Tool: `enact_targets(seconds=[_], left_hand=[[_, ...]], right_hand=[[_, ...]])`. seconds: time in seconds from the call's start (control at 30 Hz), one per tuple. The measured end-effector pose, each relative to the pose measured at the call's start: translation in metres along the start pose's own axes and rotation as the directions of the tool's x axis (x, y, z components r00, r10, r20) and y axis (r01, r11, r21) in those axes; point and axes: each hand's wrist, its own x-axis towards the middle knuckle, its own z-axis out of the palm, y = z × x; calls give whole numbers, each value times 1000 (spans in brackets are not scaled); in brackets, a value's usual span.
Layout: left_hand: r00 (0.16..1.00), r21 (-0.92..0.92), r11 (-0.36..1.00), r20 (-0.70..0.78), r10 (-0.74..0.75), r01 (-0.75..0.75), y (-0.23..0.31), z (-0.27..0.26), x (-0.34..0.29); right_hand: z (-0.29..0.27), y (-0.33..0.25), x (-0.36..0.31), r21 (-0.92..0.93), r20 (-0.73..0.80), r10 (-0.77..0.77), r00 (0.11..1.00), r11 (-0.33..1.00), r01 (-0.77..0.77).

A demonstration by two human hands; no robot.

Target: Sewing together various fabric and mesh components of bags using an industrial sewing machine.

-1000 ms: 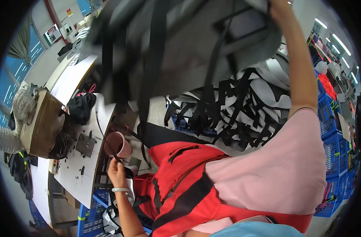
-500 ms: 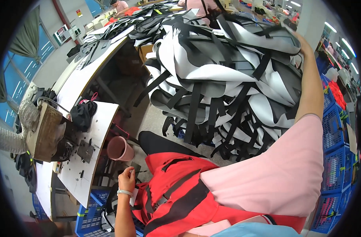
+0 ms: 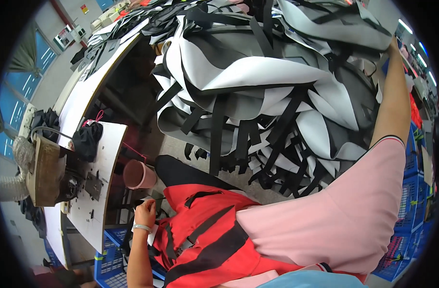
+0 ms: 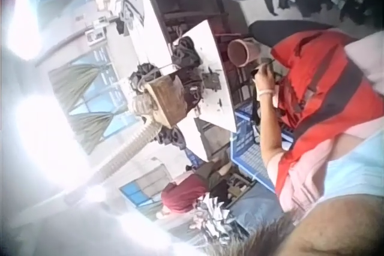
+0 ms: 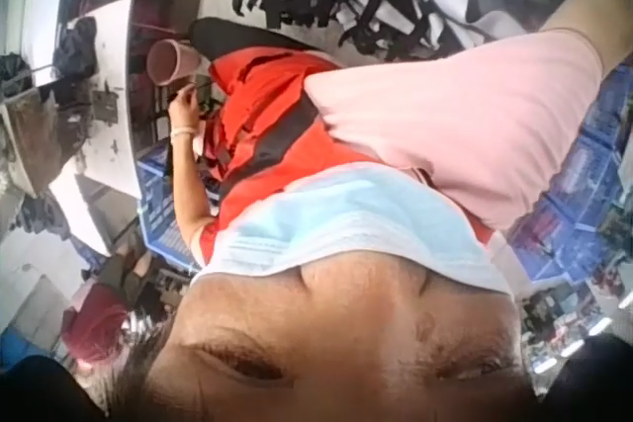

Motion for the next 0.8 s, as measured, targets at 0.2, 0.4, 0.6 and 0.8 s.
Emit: enact_targets(seconds=[0.2,0.4,0.6,0.8], left_hand=[[979,-13,979,19,202,-201,-1,26,12],[992,-84,990,36,117,-114,5,18,2],[998,-42,997,34,60,-59,5,12,-10],[995,-131,987,-51,89,-95,-7,24,-14]], right_hand=[[-73,-13,-5,-687,-283,-121,951,718,-112],[84,-158,-85,-378,332,-511,793,698,608],[166,-128,-43,-770,153,-276,949,568,290],[104,-104,-38,-790,113,-305,946,549,272]])
